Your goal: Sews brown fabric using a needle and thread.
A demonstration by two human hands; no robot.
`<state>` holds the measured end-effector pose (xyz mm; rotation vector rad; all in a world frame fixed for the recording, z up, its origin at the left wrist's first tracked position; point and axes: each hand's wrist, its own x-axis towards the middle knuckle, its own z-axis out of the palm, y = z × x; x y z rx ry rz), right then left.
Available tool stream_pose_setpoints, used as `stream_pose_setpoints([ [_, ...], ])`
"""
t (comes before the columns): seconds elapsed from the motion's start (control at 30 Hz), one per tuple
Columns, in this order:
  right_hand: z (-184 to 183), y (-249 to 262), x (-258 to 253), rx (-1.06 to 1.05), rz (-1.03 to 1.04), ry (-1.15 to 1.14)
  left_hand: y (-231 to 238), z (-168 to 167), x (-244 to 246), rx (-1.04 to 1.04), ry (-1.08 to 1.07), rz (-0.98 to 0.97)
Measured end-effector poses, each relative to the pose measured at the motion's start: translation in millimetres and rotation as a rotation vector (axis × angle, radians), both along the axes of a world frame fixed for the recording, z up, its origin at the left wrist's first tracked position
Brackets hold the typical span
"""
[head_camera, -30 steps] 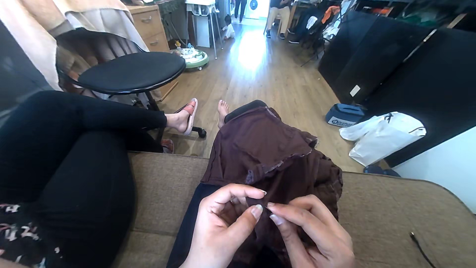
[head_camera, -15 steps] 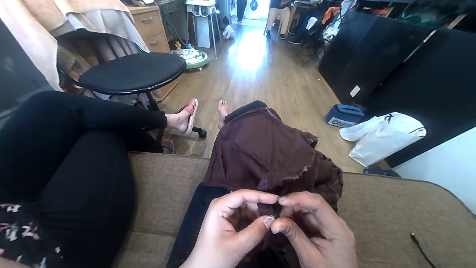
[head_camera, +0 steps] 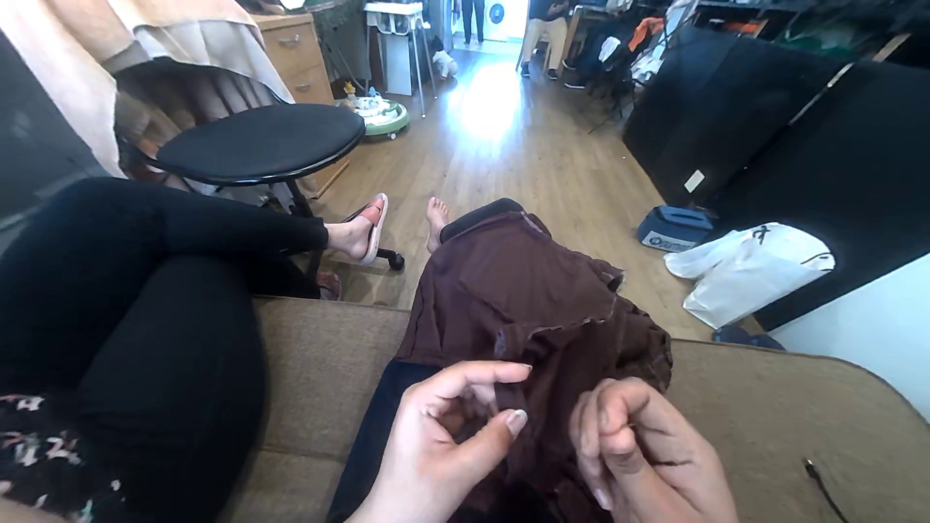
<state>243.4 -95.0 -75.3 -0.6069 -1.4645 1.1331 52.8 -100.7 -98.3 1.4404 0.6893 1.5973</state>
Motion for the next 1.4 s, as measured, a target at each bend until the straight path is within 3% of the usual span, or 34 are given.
stream_pose_setpoints([
  [0.33, 3.3, 3.1, 20.2, 0.083, -0.017, -0.059, -0.4, -0.6, -0.6, -0.028, -0.106, -0.021],
  [0.53, 2.6, 4.7, 7.9, -0.192, 0.067, 0.334, -0.8, 1.4, -2.2, -0.011, -0.047, 0.000],
  [0.67, 0.1, 3.2, 1.4, -0.266, 0.122, 0.436, -0.8, 0.2, -0.7, -0.006, -0.041, -0.015],
  [0.97, -7.4, 3.1, -7.6, -0.267, 0.121, 0.412, -2.7, -0.7, 3.1, 0.044, 0.084, 0.044],
  [1.2, -12.0, -1.1, -15.5, -0.112, 0.050, 0.201, -1.9, -2.8, 10.2, 0.081, 0.093, 0.103],
  [1.4, -6.4, -0.5, -10.5, -0.084, 0.054, 0.307, -0.6, -2.1, 6.1, 0.049, 0.113, 0.147],
])
